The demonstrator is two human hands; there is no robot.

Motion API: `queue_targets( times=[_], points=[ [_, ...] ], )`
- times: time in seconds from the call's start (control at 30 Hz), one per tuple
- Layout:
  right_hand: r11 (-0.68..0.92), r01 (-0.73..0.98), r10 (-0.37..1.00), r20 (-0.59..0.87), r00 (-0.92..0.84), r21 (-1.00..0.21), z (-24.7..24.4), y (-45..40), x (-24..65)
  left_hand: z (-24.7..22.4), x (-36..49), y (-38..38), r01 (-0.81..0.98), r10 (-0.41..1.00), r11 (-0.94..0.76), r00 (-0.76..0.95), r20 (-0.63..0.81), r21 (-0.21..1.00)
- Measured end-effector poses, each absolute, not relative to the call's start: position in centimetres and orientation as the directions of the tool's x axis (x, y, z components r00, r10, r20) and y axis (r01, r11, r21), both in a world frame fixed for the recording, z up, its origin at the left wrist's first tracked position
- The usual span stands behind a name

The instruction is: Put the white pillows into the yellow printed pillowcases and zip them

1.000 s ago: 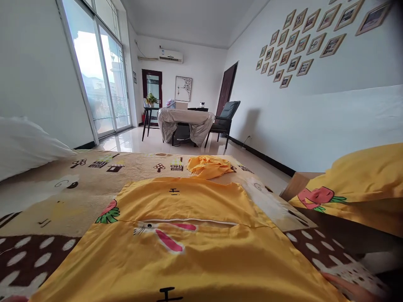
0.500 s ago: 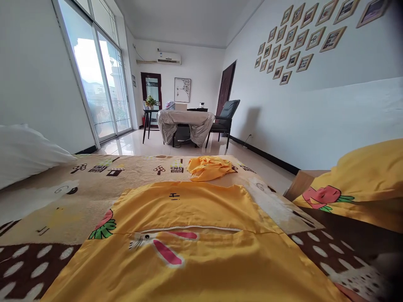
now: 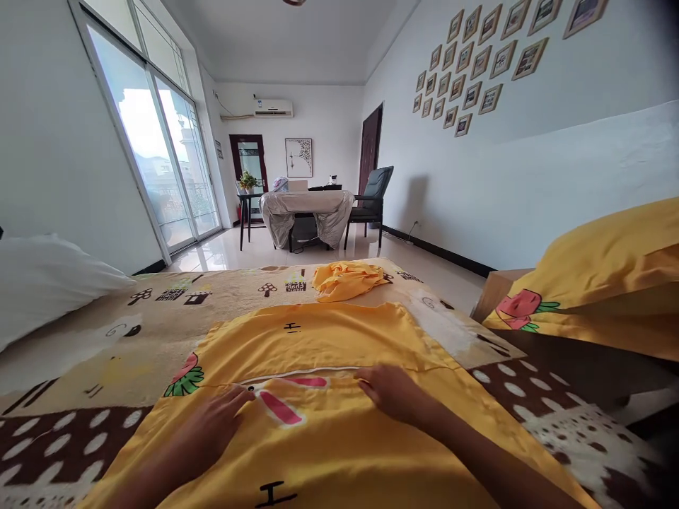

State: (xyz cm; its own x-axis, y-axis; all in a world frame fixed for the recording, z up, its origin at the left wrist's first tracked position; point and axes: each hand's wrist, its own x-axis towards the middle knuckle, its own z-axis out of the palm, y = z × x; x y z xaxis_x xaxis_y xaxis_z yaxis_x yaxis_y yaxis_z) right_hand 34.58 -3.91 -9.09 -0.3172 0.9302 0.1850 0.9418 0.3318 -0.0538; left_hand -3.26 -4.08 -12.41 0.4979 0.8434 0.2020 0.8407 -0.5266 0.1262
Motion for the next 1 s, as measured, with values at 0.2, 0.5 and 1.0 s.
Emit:
queue_targets(
  times=[0.2,0.5,1.0],
  points=[
    [0.423,0.890,0.905,0.134,-0.405,-0.168,-10.8,-0.4,28.2,-12.5,5.0,0.9,0.806,0.808,-0.590,0.589,0.025,0.054],
    [0.459,0.886,0.886,0.112,-0.451,-0.063,-12.2,0.1,27.5,-15.2,4.1,2.2,0.810,0.859,-0.512,0.489,0.153,0.285],
    [0.665,0.669,0.741,0.184,-0.645,-0.332,-14.9,-5.6,24.9,-16.9,5.5,-3.5,0.679,0.658,-0.731,0.678,0.328,0.066]
  ],
)
